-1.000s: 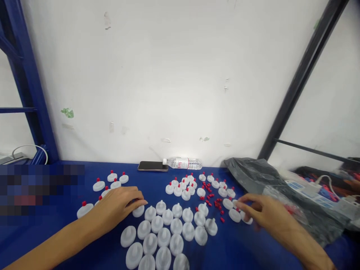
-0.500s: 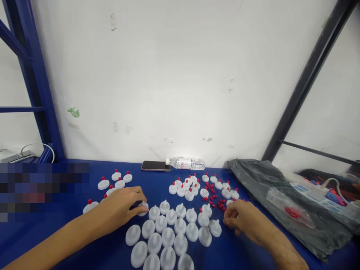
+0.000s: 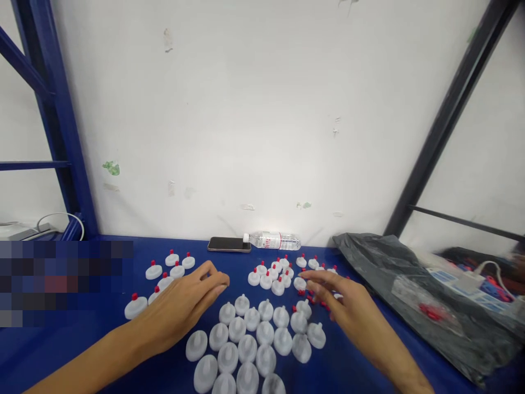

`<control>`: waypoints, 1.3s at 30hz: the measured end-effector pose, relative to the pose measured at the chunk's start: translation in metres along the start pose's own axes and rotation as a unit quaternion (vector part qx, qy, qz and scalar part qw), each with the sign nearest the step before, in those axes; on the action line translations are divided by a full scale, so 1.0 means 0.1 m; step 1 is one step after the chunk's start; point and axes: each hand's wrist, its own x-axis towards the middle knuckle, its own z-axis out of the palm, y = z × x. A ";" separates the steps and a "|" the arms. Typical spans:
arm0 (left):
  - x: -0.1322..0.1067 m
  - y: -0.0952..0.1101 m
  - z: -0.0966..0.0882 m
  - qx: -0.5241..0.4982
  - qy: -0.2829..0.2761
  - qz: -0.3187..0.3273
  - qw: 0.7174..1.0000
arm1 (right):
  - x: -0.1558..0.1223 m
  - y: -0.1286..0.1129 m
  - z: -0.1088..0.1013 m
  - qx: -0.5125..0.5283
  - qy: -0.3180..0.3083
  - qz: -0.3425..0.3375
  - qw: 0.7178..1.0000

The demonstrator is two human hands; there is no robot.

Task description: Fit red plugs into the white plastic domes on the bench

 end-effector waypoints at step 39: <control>-0.29 0.47 -0.06 -0.002 0.093 0.072 0.993 | -0.26 -0.51 1.00 0.122 0.023 -0.119 0.985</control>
